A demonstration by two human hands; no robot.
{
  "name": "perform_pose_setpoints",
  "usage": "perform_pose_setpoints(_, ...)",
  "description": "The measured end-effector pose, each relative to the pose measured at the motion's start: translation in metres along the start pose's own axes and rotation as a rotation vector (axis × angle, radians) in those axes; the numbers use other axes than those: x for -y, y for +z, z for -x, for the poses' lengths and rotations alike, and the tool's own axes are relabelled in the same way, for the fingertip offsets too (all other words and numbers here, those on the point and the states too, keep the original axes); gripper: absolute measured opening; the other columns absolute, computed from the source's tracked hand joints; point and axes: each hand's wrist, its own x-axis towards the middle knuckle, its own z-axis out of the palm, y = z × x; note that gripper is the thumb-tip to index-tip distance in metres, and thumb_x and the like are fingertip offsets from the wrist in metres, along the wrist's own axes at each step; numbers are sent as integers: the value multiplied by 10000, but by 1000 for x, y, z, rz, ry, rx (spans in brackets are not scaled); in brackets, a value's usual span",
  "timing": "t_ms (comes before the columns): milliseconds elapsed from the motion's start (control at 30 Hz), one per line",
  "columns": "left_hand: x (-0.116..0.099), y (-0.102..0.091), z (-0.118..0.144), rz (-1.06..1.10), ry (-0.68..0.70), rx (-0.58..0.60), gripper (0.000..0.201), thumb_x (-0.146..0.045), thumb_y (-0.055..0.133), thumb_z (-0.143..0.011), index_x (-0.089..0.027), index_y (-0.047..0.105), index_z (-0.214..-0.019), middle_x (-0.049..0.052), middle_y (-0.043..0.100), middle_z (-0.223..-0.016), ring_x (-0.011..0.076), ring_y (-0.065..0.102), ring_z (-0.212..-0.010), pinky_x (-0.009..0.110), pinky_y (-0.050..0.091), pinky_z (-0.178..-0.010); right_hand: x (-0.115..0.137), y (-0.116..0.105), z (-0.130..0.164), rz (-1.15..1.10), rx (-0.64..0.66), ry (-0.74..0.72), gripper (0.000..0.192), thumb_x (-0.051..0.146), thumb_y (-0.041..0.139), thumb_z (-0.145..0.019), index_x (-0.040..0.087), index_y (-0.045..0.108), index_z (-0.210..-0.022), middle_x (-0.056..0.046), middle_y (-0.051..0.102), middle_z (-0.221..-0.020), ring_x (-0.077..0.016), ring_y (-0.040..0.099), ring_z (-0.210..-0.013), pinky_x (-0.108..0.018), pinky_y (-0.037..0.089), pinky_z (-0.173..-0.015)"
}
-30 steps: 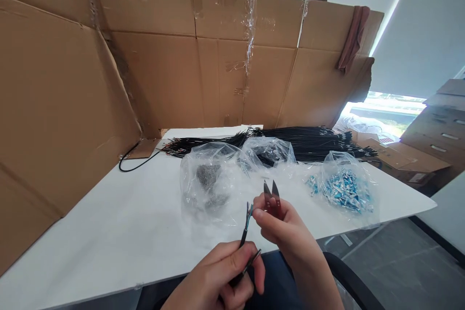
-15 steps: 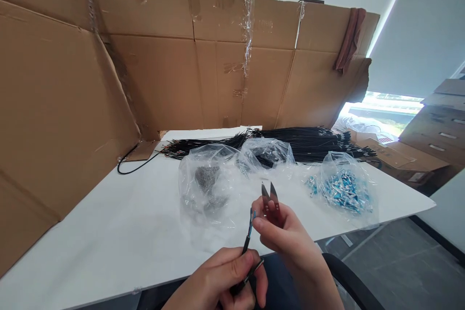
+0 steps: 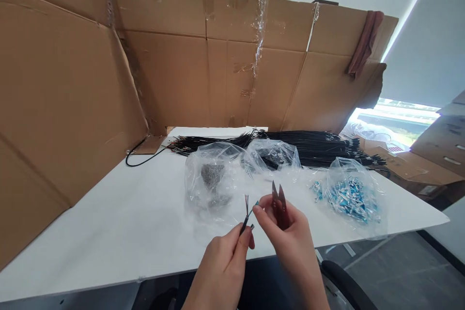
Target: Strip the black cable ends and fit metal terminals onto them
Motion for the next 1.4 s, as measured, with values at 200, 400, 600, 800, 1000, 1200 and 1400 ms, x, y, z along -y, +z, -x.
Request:
perform_pose_setpoints(200,0,-1,1,-74,55,-110,348,-356,313,-968,-220,622,-881,2,592,-682,194,505,-644,304,330,-662,1,9,5,-7,-77,-43,234,391,705,-759,186,598,-722,52,364,-573,-111,338,-535,-241,303,-494)
perform_pose_setpoints(400,10,-13,-4,351,-71,353,434,-500,385,-931,-182,618,-749,-90,295,-446,94,226,-359,242,225,-392,-1,-7,-7,-223,127,147,323,424,754,-702,166,559,-699,67,339,-587,-61,209,-495,-211,159,-451)
perform_pose_setpoints(600,9,-16,-3,522,-101,458,451,-491,407,-927,-151,634,-737,-105,242,-436,66,141,-341,218,186,-351,6,-9,-2,-203,154,71,301,412,765,-723,160,600,-715,49,406,-622,-62,253,-512,-210,202,-444)
perform_pose_setpoints(800,2,-2,4,161,-10,14,388,-496,442,-903,-194,576,-700,-63,339,-522,125,323,-498,253,245,-482,5,-2,2,-148,183,67,258,409,723,-777,186,594,-754,36,495,-626,-95,429,-511,-234,350,-487)
perform_pose_setpoints(1000,4,2,2,-35,83,-93,370,-423,342,-955,-216,606,-798,-19,519,-585,182,448,-560,299,266,-555,6,6,3,-65,92,11,200,364,709,-782,188,617,-757,27,557,-649,-90,440,-512,-236,339,-495)
perform_pose_setpoints(1200,4,0,0,-54,75,-67,409,-421,302,-973,-209,639,-878,14,604,-686,209,520,-646,308,326,-614,10,11,6,-36,14,-2,191,354,675,-796,181,638,-722,29,542,-604,-91,407,-502,-229,324,-471)
perform_pose_setpoints(1400,7,1,-1,-92,91,-100,396,-401,321,-973,-212,668,-945,32,642,-680,245,613,-711,318,381,-657,11,13,5,-42,-9,-26,182,336,697,-770,178,621,-719,37,541,-639,-70,380,-492,-214,296,-464)
